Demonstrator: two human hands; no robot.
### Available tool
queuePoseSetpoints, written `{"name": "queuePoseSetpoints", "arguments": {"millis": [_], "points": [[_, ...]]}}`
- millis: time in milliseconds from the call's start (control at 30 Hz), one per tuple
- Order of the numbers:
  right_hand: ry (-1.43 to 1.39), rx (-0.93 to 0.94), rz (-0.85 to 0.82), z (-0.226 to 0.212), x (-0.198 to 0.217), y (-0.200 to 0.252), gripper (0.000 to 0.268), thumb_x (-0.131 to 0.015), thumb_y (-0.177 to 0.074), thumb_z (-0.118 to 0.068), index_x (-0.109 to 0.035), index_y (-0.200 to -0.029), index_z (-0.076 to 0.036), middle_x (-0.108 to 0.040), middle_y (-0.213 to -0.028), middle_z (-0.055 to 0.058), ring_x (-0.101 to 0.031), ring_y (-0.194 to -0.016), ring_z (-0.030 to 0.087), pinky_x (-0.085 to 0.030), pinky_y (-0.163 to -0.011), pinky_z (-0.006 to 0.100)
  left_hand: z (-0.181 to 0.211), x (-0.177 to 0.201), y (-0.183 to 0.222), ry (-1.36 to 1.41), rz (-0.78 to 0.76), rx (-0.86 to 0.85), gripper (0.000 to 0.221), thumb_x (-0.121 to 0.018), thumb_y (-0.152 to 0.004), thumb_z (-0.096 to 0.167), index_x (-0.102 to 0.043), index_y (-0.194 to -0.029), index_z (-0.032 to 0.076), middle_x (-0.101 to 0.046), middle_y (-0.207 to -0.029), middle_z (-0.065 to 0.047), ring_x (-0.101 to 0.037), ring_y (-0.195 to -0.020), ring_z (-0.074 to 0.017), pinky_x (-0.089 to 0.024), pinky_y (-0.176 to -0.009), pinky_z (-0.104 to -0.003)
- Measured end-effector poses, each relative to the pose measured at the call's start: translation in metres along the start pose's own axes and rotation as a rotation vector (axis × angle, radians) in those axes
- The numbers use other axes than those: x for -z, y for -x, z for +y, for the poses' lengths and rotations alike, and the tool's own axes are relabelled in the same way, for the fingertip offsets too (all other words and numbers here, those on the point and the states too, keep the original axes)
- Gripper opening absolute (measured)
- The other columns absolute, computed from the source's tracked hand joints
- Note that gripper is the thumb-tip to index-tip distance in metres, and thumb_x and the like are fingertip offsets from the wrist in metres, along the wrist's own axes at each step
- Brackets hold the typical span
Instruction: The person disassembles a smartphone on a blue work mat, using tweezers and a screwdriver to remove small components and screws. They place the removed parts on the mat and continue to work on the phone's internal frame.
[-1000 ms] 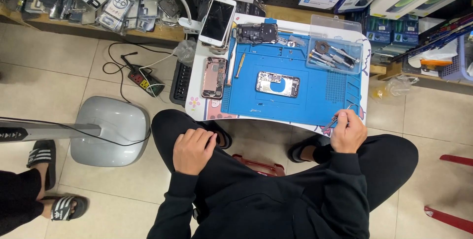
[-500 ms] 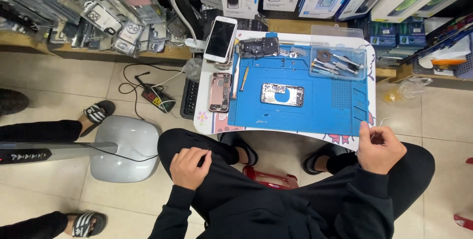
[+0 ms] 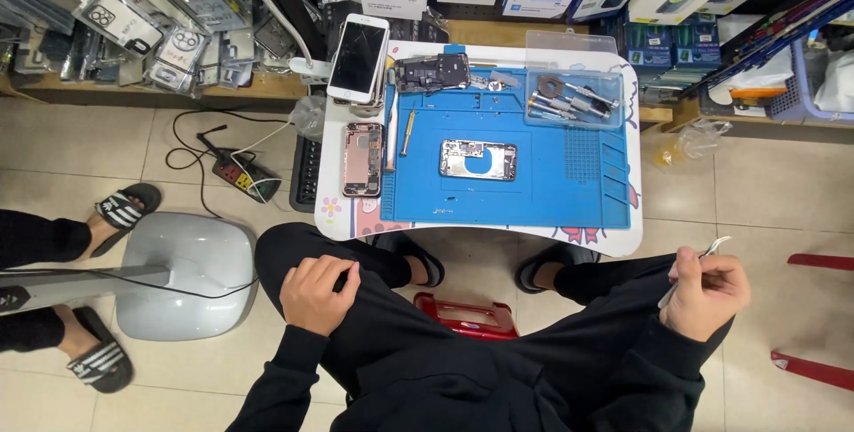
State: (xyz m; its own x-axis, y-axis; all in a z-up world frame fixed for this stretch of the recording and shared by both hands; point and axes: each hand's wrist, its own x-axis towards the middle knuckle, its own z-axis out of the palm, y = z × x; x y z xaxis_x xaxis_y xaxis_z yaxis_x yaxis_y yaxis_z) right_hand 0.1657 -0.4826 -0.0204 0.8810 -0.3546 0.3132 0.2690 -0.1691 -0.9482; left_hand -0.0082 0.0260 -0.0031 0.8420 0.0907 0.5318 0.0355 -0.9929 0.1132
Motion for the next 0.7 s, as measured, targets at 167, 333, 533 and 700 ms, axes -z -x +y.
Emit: {"name": "queuePoseSetpoints", "arguments": {"millis": [167, 333, 533, 700], "points": [[0.048, -0.017, -0.053, 0.000, -0.013, -0.014, 0.031, -0.080, -0.112, -0.014, -0.057, -0.092, -0.010, -0.058, -0.075, 0.005, -0.054, -0.064, 0.013, -0.049, -0.070, 0.028, 0.011, 0.004, 0.005, -0.049, 0.004, 0.038, 0.012, -0.080, -0.092, 0.025, -0.077, -0.082, 0.019, -0.070, -0.077, 0.006, -0.060, -0.069, -0.0159, -0.039, -0.057, -0.031], [0.182, -0.021, -0.092, 0.000, -0.022, -0.013, 0.034, -0.085, -0.110, -0.021, -0.059, -0.090, -0.011, -0.059, -0.074, 0.004, -0.055, -0.066, 0.011, -0.050, -0.073, 0.026, 0.014, 0.009, 0.013, -0.093, 0.017, 0.066, 0.010, -0.081, -0.092, 0.023, -0.078, -0.083, 0.019, -0.071, -0.078, 0.005, -0.059, -0.068, -0.0161, -0.038, -0.057, -0.031], [0.035, -0.011, -0.093, -0.005, -0.030, -0.005, 0.032, -0.078, -0.113, -0.014, -0.056, -0.091, -0.010, -0.056, -0.072, 0.007, -0.055, -0.065, 0.014, -0.050, -0.072, 0.027, 0.013, 0.010, 0.016, -0.090, 0.004, 0.074, 0.009, -0.081, -0.092, 0.024, -0.078, -0.085, 0.019, -0.072, -0.080, 0.006, -0.059, -0.070, -0.0153, -0.040, -0.058, -0.030], [0.090, -0.009, -0.124, -0.002, -0.035, -0.001, 0.029, -0.079, -0.116, -0.019, -0.061, -0.096, -0.008, -0.061, -0.077, 0.006, -0.058, -0.066, 0.015, -0.055, -0.075, 0.029, 0.096, 0.045, -0.055, 1.031, -0.050, 0.466, 0.012, -0.071, -0.099, 0.025, -0.077, -0.096, 0.015, -0.072, -0.095, 0.001, -0.067, -0.090, -0.0163, -0.047, -0.084, -0.033]]}}
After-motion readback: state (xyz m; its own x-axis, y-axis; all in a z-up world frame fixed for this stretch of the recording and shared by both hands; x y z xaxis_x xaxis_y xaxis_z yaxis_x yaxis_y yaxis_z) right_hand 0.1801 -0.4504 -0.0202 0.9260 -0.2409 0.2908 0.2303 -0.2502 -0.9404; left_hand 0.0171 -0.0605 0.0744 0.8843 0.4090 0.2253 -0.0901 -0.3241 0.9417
